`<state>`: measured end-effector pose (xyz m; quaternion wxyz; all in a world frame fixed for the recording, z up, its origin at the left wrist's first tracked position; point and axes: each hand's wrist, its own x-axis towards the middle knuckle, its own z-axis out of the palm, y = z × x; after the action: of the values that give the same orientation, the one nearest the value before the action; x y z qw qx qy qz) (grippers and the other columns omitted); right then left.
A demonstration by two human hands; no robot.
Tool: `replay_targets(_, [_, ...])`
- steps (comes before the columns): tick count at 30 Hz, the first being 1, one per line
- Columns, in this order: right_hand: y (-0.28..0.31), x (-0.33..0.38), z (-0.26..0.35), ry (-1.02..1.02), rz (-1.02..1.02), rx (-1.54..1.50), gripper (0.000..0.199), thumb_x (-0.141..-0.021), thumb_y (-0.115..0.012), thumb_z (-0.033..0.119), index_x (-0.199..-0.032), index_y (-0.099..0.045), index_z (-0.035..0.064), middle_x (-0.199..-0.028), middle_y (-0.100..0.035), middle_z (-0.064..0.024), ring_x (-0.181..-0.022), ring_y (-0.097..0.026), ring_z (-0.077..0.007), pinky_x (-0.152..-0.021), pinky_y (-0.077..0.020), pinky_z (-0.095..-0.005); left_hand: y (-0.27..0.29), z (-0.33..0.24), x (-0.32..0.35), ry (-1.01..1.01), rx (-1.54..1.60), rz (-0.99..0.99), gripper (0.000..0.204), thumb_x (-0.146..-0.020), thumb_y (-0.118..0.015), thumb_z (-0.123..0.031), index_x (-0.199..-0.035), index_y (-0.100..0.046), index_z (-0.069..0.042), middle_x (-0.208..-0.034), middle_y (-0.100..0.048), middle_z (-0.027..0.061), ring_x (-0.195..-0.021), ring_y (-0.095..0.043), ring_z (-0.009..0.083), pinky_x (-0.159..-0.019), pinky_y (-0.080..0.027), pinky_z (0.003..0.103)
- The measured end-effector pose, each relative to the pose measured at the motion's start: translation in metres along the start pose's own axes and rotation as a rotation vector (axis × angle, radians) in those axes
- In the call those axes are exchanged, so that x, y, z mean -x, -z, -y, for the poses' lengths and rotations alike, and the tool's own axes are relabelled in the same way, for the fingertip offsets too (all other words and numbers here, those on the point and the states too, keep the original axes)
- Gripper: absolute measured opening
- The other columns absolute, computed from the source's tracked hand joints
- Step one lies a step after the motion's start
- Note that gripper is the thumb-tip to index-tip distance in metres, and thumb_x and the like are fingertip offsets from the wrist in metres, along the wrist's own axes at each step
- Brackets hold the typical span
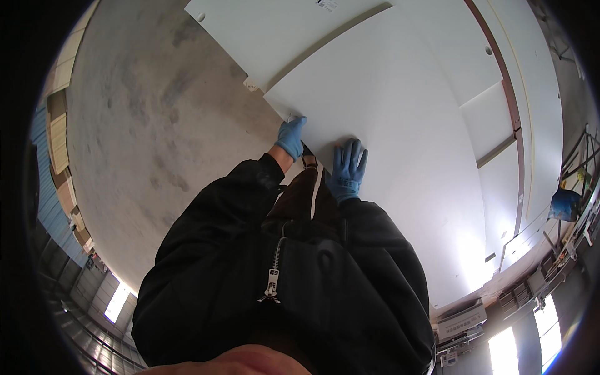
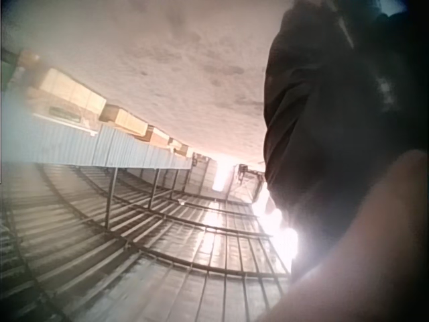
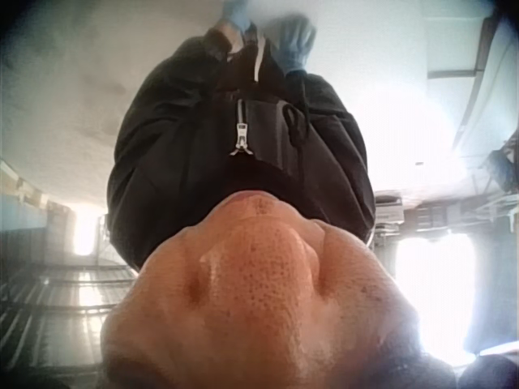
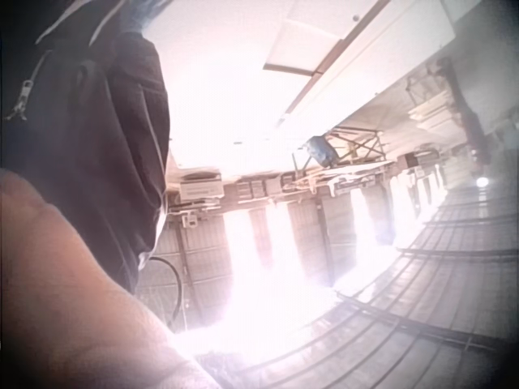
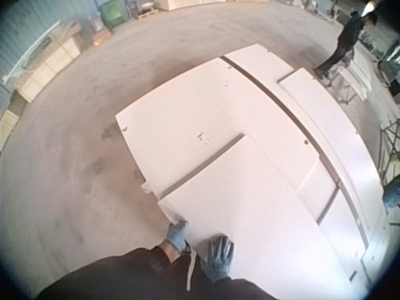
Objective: The person repeatedly picks up large white panels from the floor, flips them, and places them onto a growing stack. They handle each panel one at a time, adjusting orientation and alignment before stacking. The process continues throughout the clip with multiple panels being moved and stacked.
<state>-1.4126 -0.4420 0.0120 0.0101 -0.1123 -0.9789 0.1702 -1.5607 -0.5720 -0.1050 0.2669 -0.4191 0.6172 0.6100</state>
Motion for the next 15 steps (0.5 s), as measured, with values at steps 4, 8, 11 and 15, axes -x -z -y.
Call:
replay_targets(4, [-0.001, 0.000, 0.000, 0.006, -0.004, 0.028, 0.074, -0.073, -0.076, 0.032, -0.137, -0.052, 0.0031, -0.149, -0.042, -0.0273, -0.145, -0.033, -0.0463, -0.117, -0.0265, -0.0643, 0.002, -0.006, 0.006, 0.010, 0.231, 0.124, 0.021, -0.087, -0.071, -0.013, -0.105, -0.063, -0.006, -0.093, -0.063, 0.0032, -0.079, -0.057, 0.0174, -0.070, -0.050, 0.038])
replay_targets(8, [-0.003, -0.001, 0.000, 0.015, -0.035, 0.053, 0.076, -0.074, -0.077, 0.033, -0.138, -0.050, 0.0036, -0.149, -0.042, -0.0270, -0.145, -0.034, -0.0463, -0.116, -0.0277, -0.0638, -0.001, -0.008, 0.019, -0.091, 0.035, 0.030, 0.018, -0.090, -0.065, -0.012, -0.106, -0.059, -0.005, -0.087, -0.056, 0.0011, -0.072, -0.051, 0.0135, -0.063, -0.046, 0.035])
replay_targets(11, [-0.003, -0.001, 0.000, 0.019, -0.066, 0.018, 0.074, -0.075, -0.076, 0.031, -0.138, -0.050, 0.0040, -0.148, -0.043, -0.0268, -0.143, -0.036, -0.0463, -0.115, -0.0287, -0.0640, 0.005, -0.010, 0.015, -0.103, 0.192, 0.114, 0.020, -0.088, -0.070, -0.014, -0.104, -0.063, -0.004, -0.090, -0.059, 0.0011, -0.077, -0.054, 0.0141, -0.068, -0.047, 0.035])
replay_targets(15, [-0.003, 0.002, -0.001, 0.012, -0.054, 0.012, 0.073, -0.076, -0.074, 0.031, -0.139, -0.049, 0.0038, -0.146, -0.044, -0.0268, -0.142, -0.037, -0.0470, -0.114, -0.0294, -0.0641, 0.009, -0.012, 0.013, -0.077, -0.082, 0.067, 0.019, -0.088, -0.072, -0.016, -0.098, -0.065, -0.002, -0.089, -0.058, -0.0011, -0.077, -0.050, 0.0123, -0.067, -0.045, 0.034])
